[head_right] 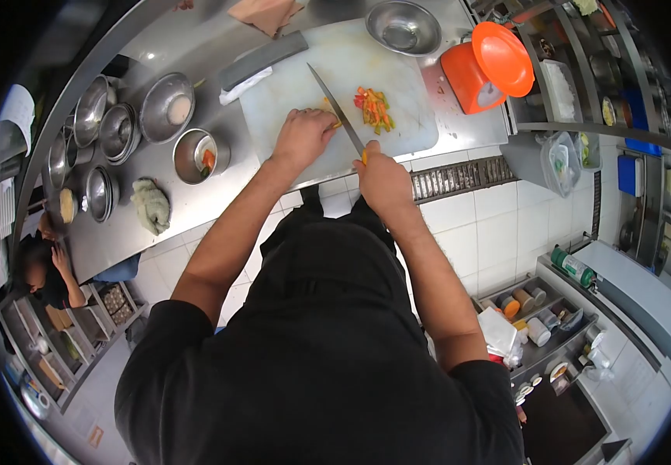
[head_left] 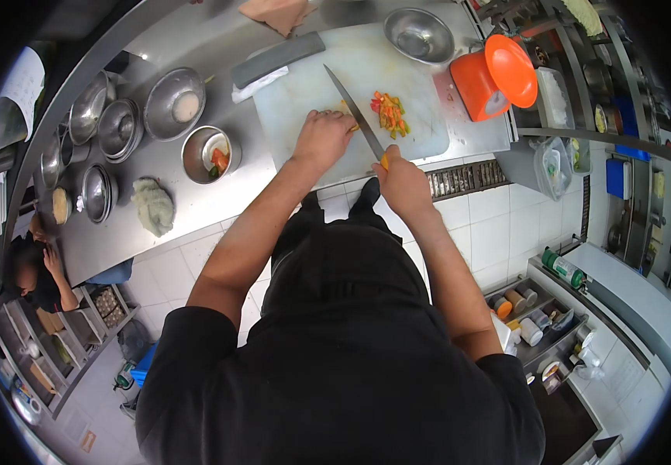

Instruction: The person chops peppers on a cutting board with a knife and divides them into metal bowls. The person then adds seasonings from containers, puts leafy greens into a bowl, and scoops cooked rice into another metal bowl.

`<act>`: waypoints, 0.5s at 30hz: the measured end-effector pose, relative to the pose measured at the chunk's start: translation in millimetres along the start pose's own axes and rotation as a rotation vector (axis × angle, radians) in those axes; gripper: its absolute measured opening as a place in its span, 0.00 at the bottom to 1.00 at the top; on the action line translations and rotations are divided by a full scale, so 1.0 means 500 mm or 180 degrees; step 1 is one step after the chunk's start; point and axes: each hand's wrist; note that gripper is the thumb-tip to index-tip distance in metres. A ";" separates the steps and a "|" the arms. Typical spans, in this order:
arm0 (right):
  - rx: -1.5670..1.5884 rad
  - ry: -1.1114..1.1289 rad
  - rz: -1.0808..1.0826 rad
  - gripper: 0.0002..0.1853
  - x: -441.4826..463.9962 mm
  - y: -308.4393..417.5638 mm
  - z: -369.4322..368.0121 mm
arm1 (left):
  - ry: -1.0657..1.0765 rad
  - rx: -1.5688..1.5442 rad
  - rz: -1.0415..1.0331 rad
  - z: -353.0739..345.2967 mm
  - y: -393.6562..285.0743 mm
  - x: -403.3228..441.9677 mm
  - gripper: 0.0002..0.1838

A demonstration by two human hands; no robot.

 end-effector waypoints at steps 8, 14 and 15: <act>0.0089 0.0034 -0.0090 0.19 0.049 0.019 -0.033 | 0.0273 0.0342 -0.0236 0.007 0.018 0.007 0.08; 0.0018 0.0118 0.0047 0.19 0.030 0.039 0.028 | 0.0349 0.0306 -0.0438 0.014 0.034 0.014 0.07; 0.0011 0.0147 -0.0011 0.19 0.023 0.041 0.025 | 0.0391 0.0334 -0.0432 0.018 0.032 0.015 0.07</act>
Point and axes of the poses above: each hand's wrist, its own x-axis towards the middle knuckle, its own z-axis out of the back of the hand, y = z × x, and after that the axes turned 13 degrees about y, right-handed
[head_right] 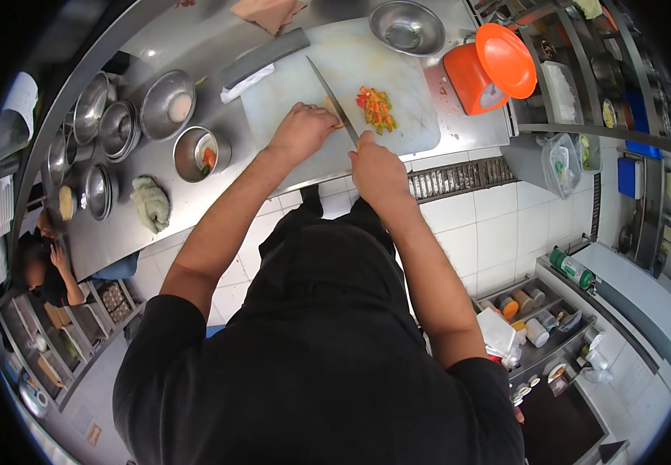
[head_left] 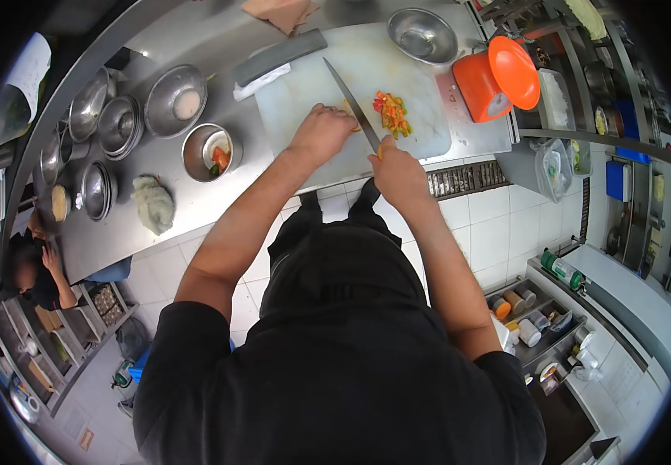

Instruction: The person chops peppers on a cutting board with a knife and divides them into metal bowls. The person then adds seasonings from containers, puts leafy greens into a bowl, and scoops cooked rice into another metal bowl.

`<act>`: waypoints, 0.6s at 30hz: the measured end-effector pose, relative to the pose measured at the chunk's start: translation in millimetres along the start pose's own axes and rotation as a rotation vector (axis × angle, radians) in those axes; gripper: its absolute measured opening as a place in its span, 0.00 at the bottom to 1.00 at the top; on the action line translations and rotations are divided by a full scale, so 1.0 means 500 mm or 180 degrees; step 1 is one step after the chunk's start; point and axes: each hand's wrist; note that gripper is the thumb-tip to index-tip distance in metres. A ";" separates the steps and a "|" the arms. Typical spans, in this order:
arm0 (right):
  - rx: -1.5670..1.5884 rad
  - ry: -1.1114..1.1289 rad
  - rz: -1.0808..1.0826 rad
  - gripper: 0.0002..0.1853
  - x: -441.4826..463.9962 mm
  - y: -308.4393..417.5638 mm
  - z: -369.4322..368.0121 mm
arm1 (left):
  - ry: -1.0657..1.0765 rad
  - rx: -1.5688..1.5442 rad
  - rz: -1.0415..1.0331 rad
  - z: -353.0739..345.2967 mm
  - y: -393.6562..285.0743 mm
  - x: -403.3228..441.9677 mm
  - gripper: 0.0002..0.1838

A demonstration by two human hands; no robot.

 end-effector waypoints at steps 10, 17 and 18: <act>0.0080 0.0016 -0.0030 0.18 0.023 0.013 -0.009 | -0.0023 0.0070 -0.0098 -0.001 0.005 -0.002 0.07; 0.0134 -0.0086 -0.0103 0.19 0.044 0.005 -0.058 | 0.0130 -0.0038 -0.0030 0.003 0.007 0.000 0.05; 0.0149 -0.0112 -0.0053 0.20 0.051 0.003 -0.059 | 0.0124 -0.0008 -0.0030 0.002 0.007 0.000 0.06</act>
Point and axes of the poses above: each hand's wrist, its own x-axis towards the middle knuckle, its own z-axis out of the back of the hand, y = z × x, and after that the axes turned 13 degrees about y, right-handed
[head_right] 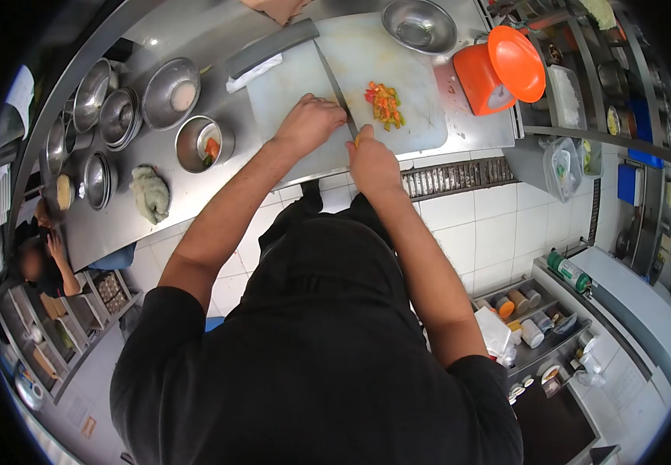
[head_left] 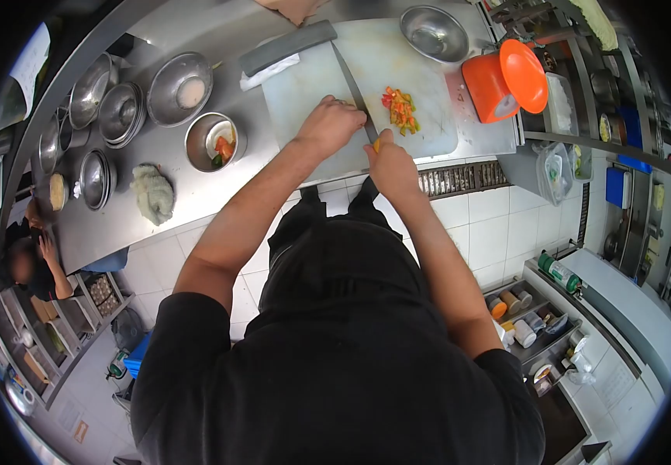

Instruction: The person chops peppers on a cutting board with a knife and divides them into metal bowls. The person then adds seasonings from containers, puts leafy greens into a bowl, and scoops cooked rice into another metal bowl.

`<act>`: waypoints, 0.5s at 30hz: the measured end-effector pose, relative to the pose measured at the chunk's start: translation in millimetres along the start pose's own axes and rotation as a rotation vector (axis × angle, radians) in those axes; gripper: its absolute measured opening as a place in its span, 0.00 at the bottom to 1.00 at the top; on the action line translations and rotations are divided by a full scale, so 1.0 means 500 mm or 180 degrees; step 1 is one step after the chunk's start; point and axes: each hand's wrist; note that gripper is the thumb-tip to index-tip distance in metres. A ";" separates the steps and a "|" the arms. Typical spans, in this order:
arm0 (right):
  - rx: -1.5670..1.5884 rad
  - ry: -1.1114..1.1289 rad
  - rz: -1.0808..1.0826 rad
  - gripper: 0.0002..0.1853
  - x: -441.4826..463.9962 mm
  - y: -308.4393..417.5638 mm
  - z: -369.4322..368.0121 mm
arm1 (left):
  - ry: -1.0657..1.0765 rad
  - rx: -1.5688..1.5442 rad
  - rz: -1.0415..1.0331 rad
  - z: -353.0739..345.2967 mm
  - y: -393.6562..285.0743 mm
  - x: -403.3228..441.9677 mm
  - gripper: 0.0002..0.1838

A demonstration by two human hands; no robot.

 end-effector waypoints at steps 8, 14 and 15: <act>0.0047 -0.0068 0.0029 0.19 -0.041 -0.015 0.060 | -0.0361 -0.0060 -0.0056 0.011 -0.001 -0.033 0.08; 0.0206 0.0156 0.0200 0.19 -0.068 -0.027 0.009 | -0.1013 -0.0551 0.0721 0.033 0.034 -0.106 0.12; 0.0254 0.0121 0.0227 0.19 -0.067 -0.035 -0.006 | -0.0927 -0.0594 0.0838 0.034 0.039 -0.109 0.14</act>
Point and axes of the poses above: each hand's wrist, its own x-axis towards the middle knuckle, its own z-axis out of the back of the hand, y = z × x, and after that the axes turned 13 degrees about y, right-handed
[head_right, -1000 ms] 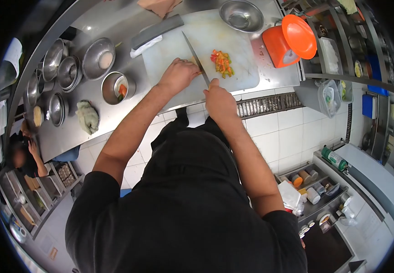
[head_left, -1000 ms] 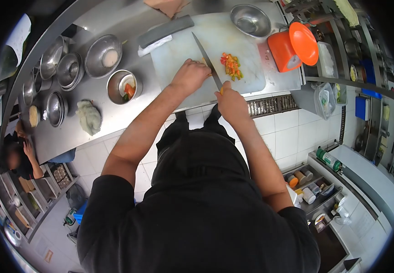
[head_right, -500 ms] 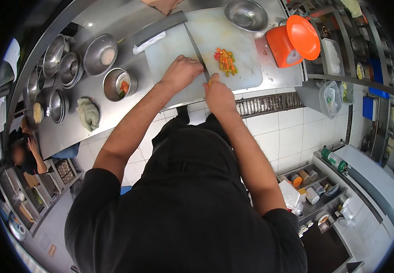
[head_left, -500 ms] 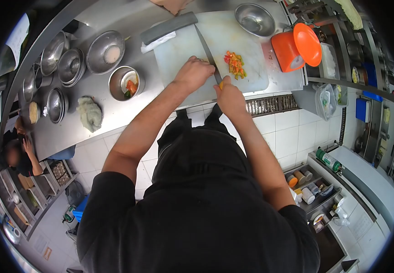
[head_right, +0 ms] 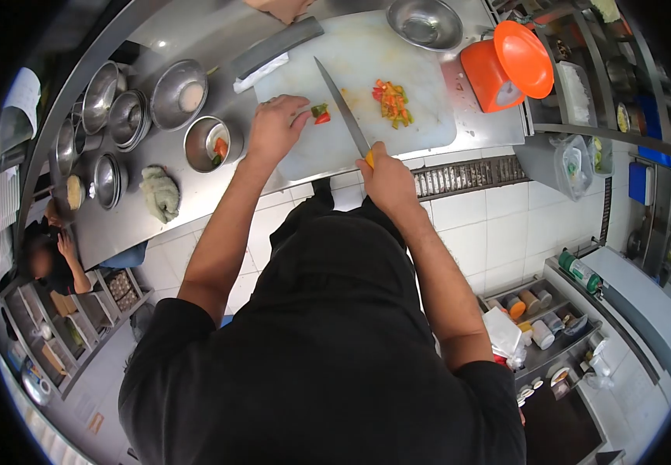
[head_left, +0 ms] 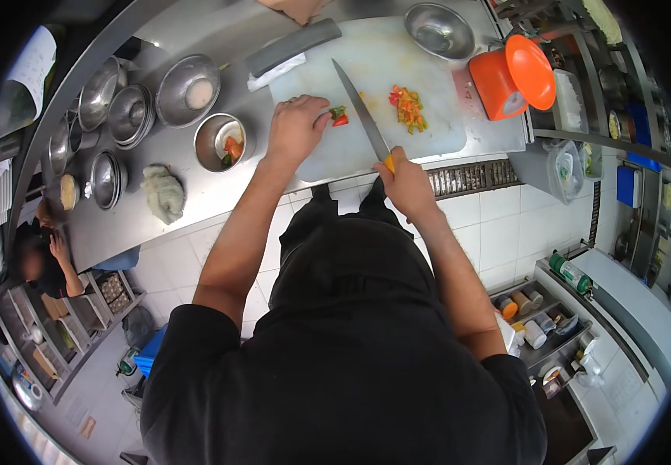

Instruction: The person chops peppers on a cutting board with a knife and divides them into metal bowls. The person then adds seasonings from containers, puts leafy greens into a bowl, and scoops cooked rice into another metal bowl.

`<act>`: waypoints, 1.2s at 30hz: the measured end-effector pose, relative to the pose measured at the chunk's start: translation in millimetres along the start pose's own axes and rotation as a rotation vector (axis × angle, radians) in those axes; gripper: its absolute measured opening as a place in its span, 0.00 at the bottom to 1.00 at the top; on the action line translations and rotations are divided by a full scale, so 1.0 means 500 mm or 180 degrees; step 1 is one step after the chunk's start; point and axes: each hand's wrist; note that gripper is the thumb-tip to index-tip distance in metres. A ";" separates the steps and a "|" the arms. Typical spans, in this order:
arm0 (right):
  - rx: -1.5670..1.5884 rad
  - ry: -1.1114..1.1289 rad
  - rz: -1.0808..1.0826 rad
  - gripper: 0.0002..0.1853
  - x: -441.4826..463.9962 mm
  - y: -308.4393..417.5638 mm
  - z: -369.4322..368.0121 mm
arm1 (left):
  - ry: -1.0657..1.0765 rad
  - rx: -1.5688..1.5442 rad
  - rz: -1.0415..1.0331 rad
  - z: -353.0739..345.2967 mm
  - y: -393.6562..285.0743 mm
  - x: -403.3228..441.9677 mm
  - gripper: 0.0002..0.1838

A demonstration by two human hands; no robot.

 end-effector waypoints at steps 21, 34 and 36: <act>-0.0361 -0.0361 -0.0197 0.20 -0.013 -0.075 0.058 | 0.0584 -0.0277 -0.0531 -0.075 -0.063 0.081 0.15; -0.0817 -0.0019 0.0029 0.19 0.011 -0.008 0.091 | 0.0458 -0.0249 -0.0505 -0.069 -0.059 0.090 0.06; -0.0862 -0.0075 0.0069 0.19 0.011 -0.012 0.092 | 0.0398 -0.0260 -0.0523 -0.074 -0.057 0.092 0.06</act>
Point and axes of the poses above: each hand's wrist, its own x-axis towards the middle knuckle, its own z-axis out of the back of the hand, y = z × x, and after that the axes turned 13 degrees about y, right-handed
